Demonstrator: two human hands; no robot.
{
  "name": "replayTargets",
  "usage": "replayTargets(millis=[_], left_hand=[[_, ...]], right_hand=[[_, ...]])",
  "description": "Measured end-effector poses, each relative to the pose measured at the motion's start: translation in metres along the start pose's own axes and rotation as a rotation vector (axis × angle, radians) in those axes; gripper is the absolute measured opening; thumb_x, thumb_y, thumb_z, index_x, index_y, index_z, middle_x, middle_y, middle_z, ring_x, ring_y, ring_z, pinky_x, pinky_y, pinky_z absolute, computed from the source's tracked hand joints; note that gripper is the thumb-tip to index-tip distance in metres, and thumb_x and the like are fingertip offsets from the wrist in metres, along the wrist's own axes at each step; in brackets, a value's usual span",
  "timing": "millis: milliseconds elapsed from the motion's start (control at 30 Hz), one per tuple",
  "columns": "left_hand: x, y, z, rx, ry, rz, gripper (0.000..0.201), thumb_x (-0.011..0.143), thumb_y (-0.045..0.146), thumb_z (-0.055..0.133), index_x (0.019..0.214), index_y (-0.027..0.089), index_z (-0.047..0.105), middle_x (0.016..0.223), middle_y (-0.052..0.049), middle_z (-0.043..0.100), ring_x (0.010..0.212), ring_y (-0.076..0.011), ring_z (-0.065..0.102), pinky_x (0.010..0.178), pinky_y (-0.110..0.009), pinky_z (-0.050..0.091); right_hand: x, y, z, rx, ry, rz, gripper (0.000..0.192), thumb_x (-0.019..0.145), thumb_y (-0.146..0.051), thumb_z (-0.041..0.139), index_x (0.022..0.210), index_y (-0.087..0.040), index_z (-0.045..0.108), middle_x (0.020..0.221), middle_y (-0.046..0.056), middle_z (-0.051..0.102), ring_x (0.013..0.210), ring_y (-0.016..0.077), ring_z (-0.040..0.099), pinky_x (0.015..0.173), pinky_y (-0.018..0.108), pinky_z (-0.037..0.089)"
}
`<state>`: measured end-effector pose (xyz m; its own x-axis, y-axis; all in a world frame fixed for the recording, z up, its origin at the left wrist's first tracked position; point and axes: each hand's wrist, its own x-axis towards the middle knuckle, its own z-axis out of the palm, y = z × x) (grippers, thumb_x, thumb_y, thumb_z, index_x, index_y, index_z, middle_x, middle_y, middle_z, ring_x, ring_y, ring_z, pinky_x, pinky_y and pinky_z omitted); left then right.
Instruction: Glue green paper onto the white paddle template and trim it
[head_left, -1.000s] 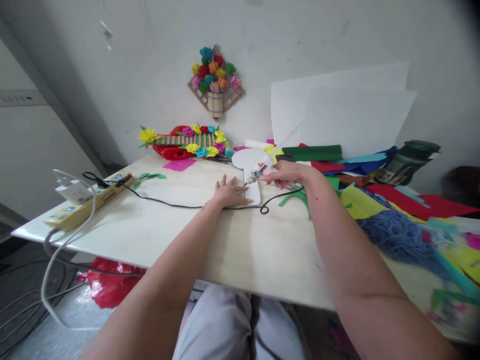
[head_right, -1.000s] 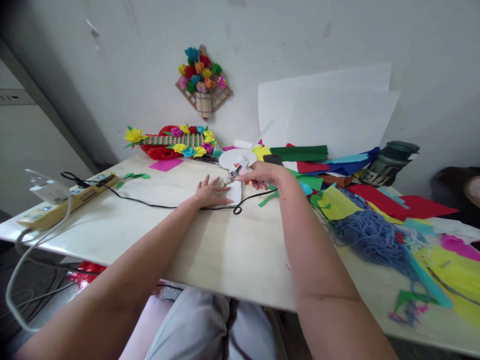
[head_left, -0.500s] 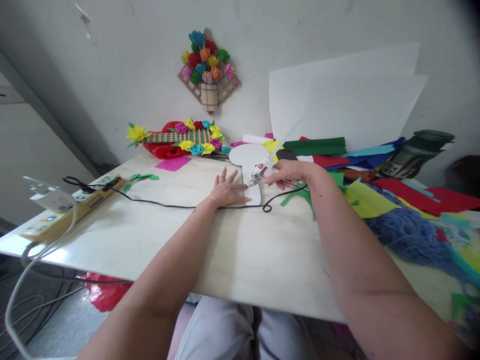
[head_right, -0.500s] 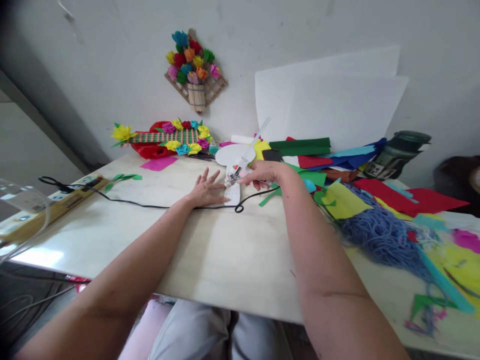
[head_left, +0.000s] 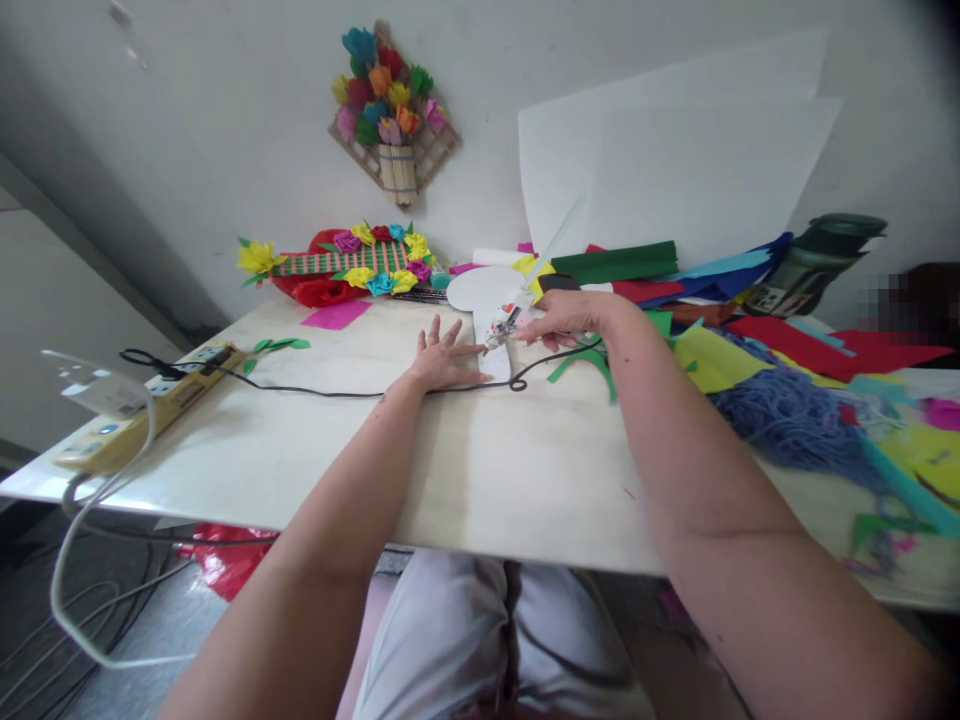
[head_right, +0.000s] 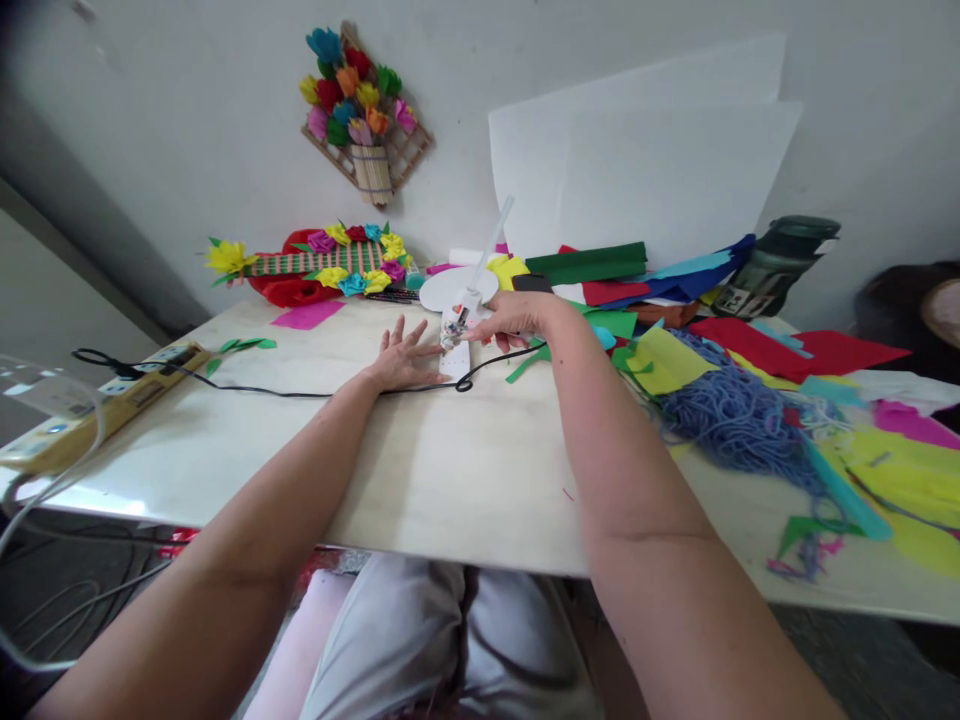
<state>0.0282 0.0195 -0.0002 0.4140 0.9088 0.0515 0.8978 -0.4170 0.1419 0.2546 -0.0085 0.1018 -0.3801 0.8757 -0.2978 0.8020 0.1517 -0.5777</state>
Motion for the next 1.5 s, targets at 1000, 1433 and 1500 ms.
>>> replayTargets(millis=[1000,1433,1500], left_hand=[[-0.002,0.004,-0.003,0.029,0.005,-0.002,0.072,0.058,0.075,0.051,0.122,0.04,0.051,0.149,0.006,0.01,0.133,-0.0333,-0.015,0.104,-0.055,-0.002],[0.0,0.0,0.0,0.014,0.003,-0.006,0.071,0.058,0.074,0.052,0.122,0.043,0.05,0.149,0.007,0.01,0.133,-0.0319,-0.016,0.104,-0.055,-0.002],[-0.001,0.001,0.0,0.012,0.002,-0.006,0.07,0.059,0.073,0.052,0.122,0.043,0.049,0.149,0.007,0.01,0.133,-0.0316,-0.015,0.104,-0.055,-0.002]], right_hand=[[-0.006,-0.008,0.005,-0.084,0.006,0.018,0.057,0.064,-0.061,0.062,0.092,-0.012,0.055,0.062,0.005,0.063,0.038,0.0065,0.043,0.039,0.021,0.032],[0.004,-0.005,0.01,-0.108,-0.007,0.031,0.061,0.06,-0.066,0.061,0.087,-0.012,0.055,0.062,0.005,0.063,0.039,0.0066,0.043,0.038,0.02,0.034],[0.004,-0.005,0.01,-0.103,-0.007,0.028,0.061,0.06,-0.066,0.062,0.088,-0.012,0.055,0.061,0.005,0.062,0.038,0.0066,0.043,0.038,0.02,0.034]])
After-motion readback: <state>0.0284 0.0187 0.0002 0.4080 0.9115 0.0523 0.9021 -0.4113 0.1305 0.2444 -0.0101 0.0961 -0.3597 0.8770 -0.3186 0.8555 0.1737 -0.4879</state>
